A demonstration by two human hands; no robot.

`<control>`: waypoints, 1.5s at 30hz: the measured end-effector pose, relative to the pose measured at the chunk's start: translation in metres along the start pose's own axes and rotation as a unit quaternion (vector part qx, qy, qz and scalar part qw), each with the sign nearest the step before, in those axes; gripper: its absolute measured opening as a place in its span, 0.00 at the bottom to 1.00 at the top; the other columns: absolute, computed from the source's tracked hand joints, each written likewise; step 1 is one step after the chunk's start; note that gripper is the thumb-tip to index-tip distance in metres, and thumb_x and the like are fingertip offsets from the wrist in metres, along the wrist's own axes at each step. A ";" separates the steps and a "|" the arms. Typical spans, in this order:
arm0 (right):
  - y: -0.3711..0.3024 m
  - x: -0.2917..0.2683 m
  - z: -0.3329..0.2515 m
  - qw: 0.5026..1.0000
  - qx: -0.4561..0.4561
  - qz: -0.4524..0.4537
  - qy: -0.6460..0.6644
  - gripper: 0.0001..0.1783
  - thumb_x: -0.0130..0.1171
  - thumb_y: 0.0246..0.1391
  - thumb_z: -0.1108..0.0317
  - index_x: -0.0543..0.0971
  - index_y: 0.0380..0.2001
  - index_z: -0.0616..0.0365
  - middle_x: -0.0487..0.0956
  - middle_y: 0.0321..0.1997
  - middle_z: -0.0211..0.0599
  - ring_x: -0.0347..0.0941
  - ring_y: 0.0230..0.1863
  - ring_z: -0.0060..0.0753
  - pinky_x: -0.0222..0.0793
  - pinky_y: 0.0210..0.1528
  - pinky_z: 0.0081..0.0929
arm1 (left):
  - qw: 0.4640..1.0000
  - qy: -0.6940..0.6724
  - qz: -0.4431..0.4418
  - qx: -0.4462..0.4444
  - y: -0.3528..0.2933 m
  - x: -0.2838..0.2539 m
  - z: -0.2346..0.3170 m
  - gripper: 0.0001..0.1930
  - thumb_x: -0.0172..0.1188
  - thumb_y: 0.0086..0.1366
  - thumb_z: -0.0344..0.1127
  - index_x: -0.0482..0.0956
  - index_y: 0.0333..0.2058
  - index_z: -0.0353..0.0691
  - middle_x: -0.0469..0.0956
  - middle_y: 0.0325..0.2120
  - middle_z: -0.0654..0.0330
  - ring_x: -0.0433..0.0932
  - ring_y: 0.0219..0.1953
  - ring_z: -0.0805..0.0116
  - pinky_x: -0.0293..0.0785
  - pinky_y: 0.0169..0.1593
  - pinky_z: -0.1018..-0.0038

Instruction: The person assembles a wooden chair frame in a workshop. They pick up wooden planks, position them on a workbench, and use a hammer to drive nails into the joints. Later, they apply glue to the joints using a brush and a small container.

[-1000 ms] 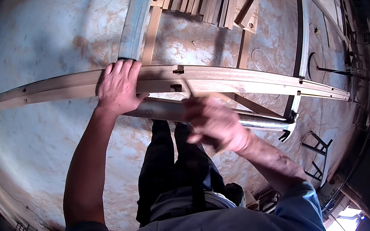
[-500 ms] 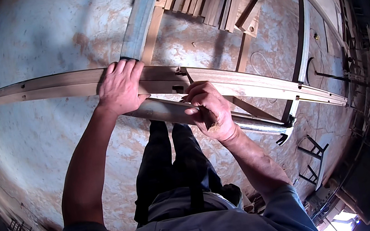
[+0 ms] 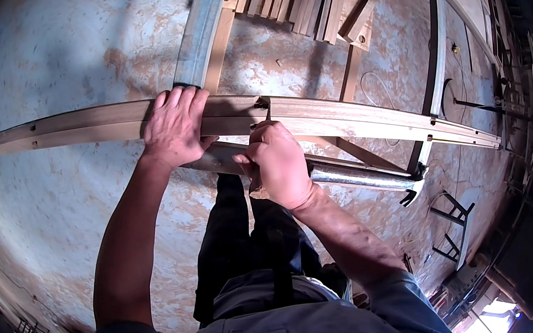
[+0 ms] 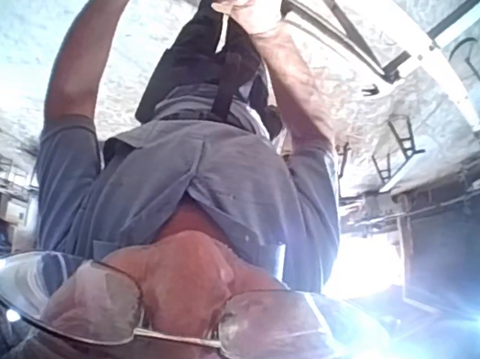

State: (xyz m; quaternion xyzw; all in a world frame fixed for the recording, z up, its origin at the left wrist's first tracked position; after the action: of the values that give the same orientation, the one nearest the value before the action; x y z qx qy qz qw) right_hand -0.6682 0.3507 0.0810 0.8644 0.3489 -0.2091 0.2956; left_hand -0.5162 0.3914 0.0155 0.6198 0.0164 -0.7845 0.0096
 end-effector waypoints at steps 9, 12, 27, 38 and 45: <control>-0.008 -0.022 0.025 0.988 -0.022 -0.053 0.140 0.13 0.70 0.40 0.77 0.73 0.22 0.59 0.73 0.27 0.41 0.73 0.34 0.47 0.71 0.39 0.37 | 0.997 -0.020 -0.075 -0.026 0.003 0.006 -0.002 0.42 0.75 0.43 0.49 0.69 0.55 0.39 0.71 0.50 0.54 0.67 0.55 0.57 0.60 0.61 0.61; -0.005 -0.029 0.033 0.980 -0.030 -0.054 0.191 0.11 0.67 0.43 0.78 0.72 0.23 0.60 0.73 0.28 0.41 0.72 0.34 0.47 0.71 0.40 0.38 | 0.997 -0.025 -0.074 -0.028 0.003 0.006 -0.002 0.41 0.75 0.43 0.49 0.69 0.55 0.38 0.71 0.50 0.54 0.68 0.55 0.57 0.60 0.61 0.61; -0.028 -0.029 0.099 0.761 0.227 0.230 0.563 0.07 0.53 0.65 0.66 0.74 0.32 0.54 0.77 0.35 0.42 0.73 0.44 0.43 0.72 0.44 0.37 | 0.997 -0.002 -0.074 -0.038 0.004 0.007 0.003 0.40 0.73 0.45 0.49 0.69 0.55 0.39 0.70 0.51 0.53 0.67 0.56 0.55 0.58 0.63 0.61; -0.004 -0.037 0.072 0.942 0.261 0.052 0.205 0.06 0.61 0.58 0.76 0.76 0.28 0.61 0.73 0.29 0.28 0.65 0.32 0.22 0.64 0.38 0.23 | 0.997 0.035 -0.062 -0.013 -0.004 0.008 0.000 0.40 0.67 0.51 0.58 0.70 0.57 0.40 0.71 0.51 0.56 0.67 0.55 0.58 0.62 0.57 0.59; 0.032 -0.055 0.066 0.837 0.165 0.207 0.478 0.14 0.50 0.68 0.55 0.73 0.40 0.56 0.79 0.45 0.47 0.74 0.54 0.47 0.76 0.48 0.42 | 0.994 0.096 -0.052 0.024 -0.006 0.012 -0.001 0.42 0.65 0.50 0.64 0.71 0.55 0.38 0.70 0.42 0.63 0.65 0.46 0.68 0.54 0.53 0.66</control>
State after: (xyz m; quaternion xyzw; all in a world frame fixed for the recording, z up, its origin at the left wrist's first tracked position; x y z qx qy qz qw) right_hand -0.6921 0.2626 0.0753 0.9449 0.2198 0.2419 -0.0189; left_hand -0.5182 0.3975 0.0040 0.6906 0.0303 -0.7210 -0.0482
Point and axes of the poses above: each hand's wrist, its own y-axis towards the middle knuckle, its own x-axis out of the palm, z = x × y, the point moved 8 cm from there along y, towards the middle knuckle
